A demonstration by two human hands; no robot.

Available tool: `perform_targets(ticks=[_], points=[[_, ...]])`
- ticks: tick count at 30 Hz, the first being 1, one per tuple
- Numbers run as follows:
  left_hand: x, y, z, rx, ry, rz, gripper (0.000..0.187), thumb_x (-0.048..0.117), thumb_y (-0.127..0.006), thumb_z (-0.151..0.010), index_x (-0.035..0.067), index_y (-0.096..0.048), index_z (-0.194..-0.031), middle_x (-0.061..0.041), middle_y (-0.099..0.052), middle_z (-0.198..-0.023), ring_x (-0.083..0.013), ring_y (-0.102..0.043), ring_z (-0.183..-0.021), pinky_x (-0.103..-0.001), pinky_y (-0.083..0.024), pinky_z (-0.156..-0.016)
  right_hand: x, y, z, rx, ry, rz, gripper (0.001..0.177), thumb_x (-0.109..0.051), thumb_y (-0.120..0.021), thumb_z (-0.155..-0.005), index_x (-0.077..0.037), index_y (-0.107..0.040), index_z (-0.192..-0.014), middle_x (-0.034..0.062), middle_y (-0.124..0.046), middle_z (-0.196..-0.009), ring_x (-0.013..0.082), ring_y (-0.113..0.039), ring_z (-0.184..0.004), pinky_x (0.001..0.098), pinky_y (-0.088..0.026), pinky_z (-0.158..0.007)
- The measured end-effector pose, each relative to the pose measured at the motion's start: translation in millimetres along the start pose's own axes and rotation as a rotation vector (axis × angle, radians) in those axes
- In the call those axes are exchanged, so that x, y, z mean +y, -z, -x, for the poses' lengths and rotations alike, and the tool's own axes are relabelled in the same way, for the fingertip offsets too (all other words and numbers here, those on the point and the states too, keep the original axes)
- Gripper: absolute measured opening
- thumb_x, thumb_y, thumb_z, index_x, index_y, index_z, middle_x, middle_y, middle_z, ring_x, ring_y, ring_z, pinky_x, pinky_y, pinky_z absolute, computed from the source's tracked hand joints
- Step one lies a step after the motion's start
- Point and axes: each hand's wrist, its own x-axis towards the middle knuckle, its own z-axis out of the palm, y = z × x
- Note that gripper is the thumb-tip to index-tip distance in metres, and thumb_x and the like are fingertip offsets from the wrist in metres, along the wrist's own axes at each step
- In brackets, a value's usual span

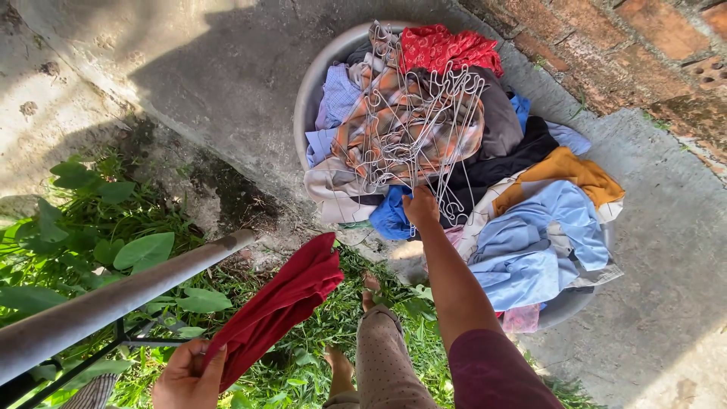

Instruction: Hanging laundry from a basin onto hangers and then onto an outdoor drying rack.

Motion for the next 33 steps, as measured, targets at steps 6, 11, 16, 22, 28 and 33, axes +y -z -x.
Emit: perform_targets(ticks=[6, 11, 16, 22, 28, 33], points=[[10, 3, 5, -0.017, 0.008, -0.148, 0.021, 0.019, -0.083, -0.083, 0.012, -0.076, -0.101, -0.004, -0.075, -0.069, -0.0061, -0.065, -0.060, -0.026, -0.054, -0.061, 3, 17, -2, -0.158, 0.072, 0.140, 0.042, -0.039, -0.069, -0.092, -0.006, -0.069, -0.117, 0.0172, -0.063, -0.130, 0.0369, -0.061, -0.121, 0.0472, -0.050, -0.102], [2, -1, 10, -0.021, 0.012, -0.148, 0.021, 0.019, -0.083, -0.082, 0.013, -0.076, -0.100, -0.002, -0.075, -0.068, -0.0059, -0.066, -0.059, -0.026, -0.054, -0.059, 30, -23, -16, -0.149, 0.143, 0.019, 0.045, -0.036, -0.067, -0.089, -0.004, -0.065, -0.122, 0.0182, -0.061, -0.132, 0.0380, -0.059, -0.121, 0.0473, -0.048, -0.102], [6, 7, 21, -0.021, 0.022, -0.175, 0.018, 0.020, -0.082, -0.083, 0.014, -0.077, -0.099, -0.003, -0.074, -0.065, -0.0077, -0.065, -0.055, -0.027, -0.053, -0.054, 13, -8, -6, -0.187, 0.021, 0.141, 0.043, -0.037, -0.061, -0.099, -0.001, -0.066, -0.122, 0.0169, -0.060, -0.141, 0.0356, -0.058, -0.128, 0.0460, -0.047, -0.108], [7, 12, 29, -0.004, -0.017, -0.200, 0.019, 0.023, -0.082, -0.083, 0.014, -0.077, -0.099, -0.001, -0.073, -0.064, -0.0078, -0.066, -0.054, -0.027, -0.053, -0.053, 0, 31, 14, 0.145, 0.047, 0.194, 0.054, -0.032, -0.066, -0.091, -0.003, -0.059, -0.136, 0.0151, -0.053, -0.147, 0.0376, -0.054, -0.125, 0.0494, -0.044, -0.105], [9, 15, 36, 0.030, -0.041, -0.245, 0.020, 0.026, -0.083, -0.082, 0.016, -0.078, -0.098, -0.002, -0.072, -0.063, -0.0097, -0.067, -0.055, -0.029, -0.054, -0.055, -11, 51, 25, 0.220, 0.080, 0.315, 0.057, -0.033, -0.065, -0.093, -0.002, -0.056, -0.140, 0.0119, -0.046, -0.153, 0.0348, -0.051, -0.128, 0.0534, -0.042, -0.103], [1, 12, 43, 0.029, -0.159, -0.233, 0.023, 0.028, -0.081, -0.080, 0.016, -0.075, -0.098, 0.000, -0.073, -0.066, -0.0103, -0.070, -0.058, -0.030, -0.056, -0.058, -7, 53, 32, 0.314, 0.230, 0.135, 0.050, -0.024, -0.061, -0.096, -0.001, -0.058, -0.140, 0.0157, -0.051, -0.155, 0.0391, -0.058, -0.117, 0.0482, -0.047, -0.101]])
